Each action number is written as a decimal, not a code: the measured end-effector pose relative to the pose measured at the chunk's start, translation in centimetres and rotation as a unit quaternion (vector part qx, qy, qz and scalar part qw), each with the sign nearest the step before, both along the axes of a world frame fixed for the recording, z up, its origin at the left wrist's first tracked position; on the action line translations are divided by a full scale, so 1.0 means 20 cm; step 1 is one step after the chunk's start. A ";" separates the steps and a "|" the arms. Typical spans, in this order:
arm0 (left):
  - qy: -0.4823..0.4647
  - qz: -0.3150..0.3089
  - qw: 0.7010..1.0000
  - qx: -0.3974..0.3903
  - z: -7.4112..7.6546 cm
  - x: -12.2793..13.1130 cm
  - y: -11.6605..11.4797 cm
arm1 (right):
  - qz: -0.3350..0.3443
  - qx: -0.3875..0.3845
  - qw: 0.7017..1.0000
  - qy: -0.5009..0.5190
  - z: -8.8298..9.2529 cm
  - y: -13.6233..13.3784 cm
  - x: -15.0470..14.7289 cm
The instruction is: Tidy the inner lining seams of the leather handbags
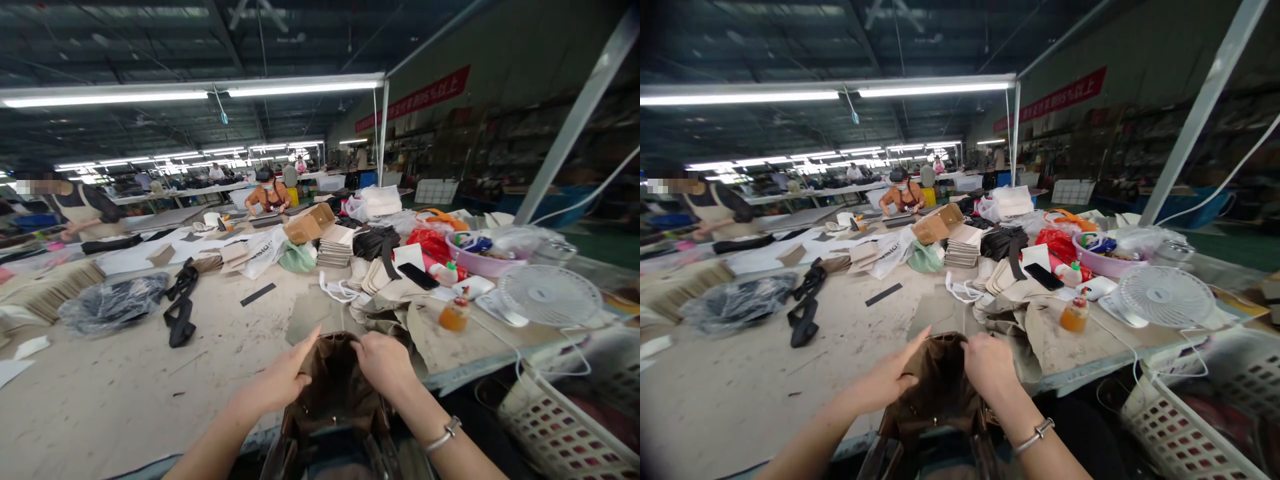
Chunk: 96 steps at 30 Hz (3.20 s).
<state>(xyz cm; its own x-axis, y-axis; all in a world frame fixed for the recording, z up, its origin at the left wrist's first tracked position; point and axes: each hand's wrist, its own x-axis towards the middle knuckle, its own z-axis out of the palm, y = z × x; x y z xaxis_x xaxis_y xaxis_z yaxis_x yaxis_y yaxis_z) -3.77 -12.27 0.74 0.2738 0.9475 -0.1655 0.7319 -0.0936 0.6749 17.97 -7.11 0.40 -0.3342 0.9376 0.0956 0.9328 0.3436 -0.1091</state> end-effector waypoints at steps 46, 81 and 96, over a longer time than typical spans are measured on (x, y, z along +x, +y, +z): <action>0.040 0.034 0.963 0.263 -0.11 0.18 0.35 | 0.041 -0.039 0.988 0.144 -0.03 0.10 0.07; 0.061 0.091 0.963 0.248 -0.12 0.26 0.43 | 0.081 -0.188 0.925 0.321 -0.10 0.30 0.14; 0.077 0.063 0.969 0.227 -0.10 0.33 0.49 | 0.078 -0.229 0.869 0.433 -0.19 0.35 0.24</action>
